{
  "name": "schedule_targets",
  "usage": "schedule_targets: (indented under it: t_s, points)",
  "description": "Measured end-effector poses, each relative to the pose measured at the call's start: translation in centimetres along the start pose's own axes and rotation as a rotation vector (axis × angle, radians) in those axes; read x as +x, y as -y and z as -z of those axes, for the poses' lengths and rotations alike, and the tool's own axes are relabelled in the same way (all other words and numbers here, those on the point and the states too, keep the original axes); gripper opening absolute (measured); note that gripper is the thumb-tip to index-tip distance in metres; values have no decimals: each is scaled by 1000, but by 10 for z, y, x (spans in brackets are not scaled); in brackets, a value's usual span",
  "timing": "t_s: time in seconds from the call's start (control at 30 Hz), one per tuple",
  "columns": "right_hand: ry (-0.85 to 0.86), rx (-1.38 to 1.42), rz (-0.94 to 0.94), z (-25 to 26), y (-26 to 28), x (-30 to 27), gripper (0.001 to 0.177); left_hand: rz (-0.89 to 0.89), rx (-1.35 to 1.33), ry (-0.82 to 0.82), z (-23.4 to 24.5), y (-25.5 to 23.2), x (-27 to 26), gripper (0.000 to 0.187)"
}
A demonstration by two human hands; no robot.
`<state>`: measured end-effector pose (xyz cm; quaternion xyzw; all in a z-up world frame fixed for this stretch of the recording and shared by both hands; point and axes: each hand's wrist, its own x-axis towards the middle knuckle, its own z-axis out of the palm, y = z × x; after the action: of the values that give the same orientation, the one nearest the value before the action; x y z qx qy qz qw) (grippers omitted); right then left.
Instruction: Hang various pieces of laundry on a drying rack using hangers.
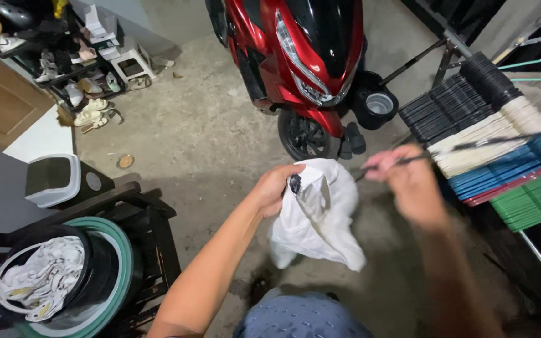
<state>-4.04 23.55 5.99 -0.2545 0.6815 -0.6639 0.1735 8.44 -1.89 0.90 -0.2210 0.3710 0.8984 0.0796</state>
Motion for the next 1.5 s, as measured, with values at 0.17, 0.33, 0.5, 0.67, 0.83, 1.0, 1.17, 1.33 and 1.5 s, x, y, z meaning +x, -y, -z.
schedule_targets:
  t_s: [0.17, 0.33, 0.5, 0.67, 0.83, 1.0, 1.17, 1.33, 1.5]
  points:
    - [133, 243, 191, -45, -81, -34, 17, -79, -104, 47, -6, -1, -16, 29]
    - [101, -294, -15, -103, -96, -23, 11, -230, -240, 175, -14, -7, -33, 29]
    - [438, -35, 36, -132, -105, -3, 15, -485, -4, 347, -20, -20, -51, 47]
    - [508, -193, -46, -146, -93, -3, 13, -741, 531, 124, -6, -9, -46, 64]
    - [548, 71, -225, -159, -114, -14, 8, -681, 593, -235, 13, 5, -29, 44]
    - [210, -218, -52, -163, -49, -45, 28, -777, 409, -215, 18, 9, -29, 30]
    - [-254, -405, 394, -135, -70, -71, 22, -675, 232, -233, 7, -4, -42, 26]
    - [-127, -669, 684, -118, -75, -31, 32, -651, 323, -182, -8, -11, -55, 27]
    - [-218, -802, 335, -79, -175, 26, 47, -739, 723, -44, -8, -26, -75, 27]
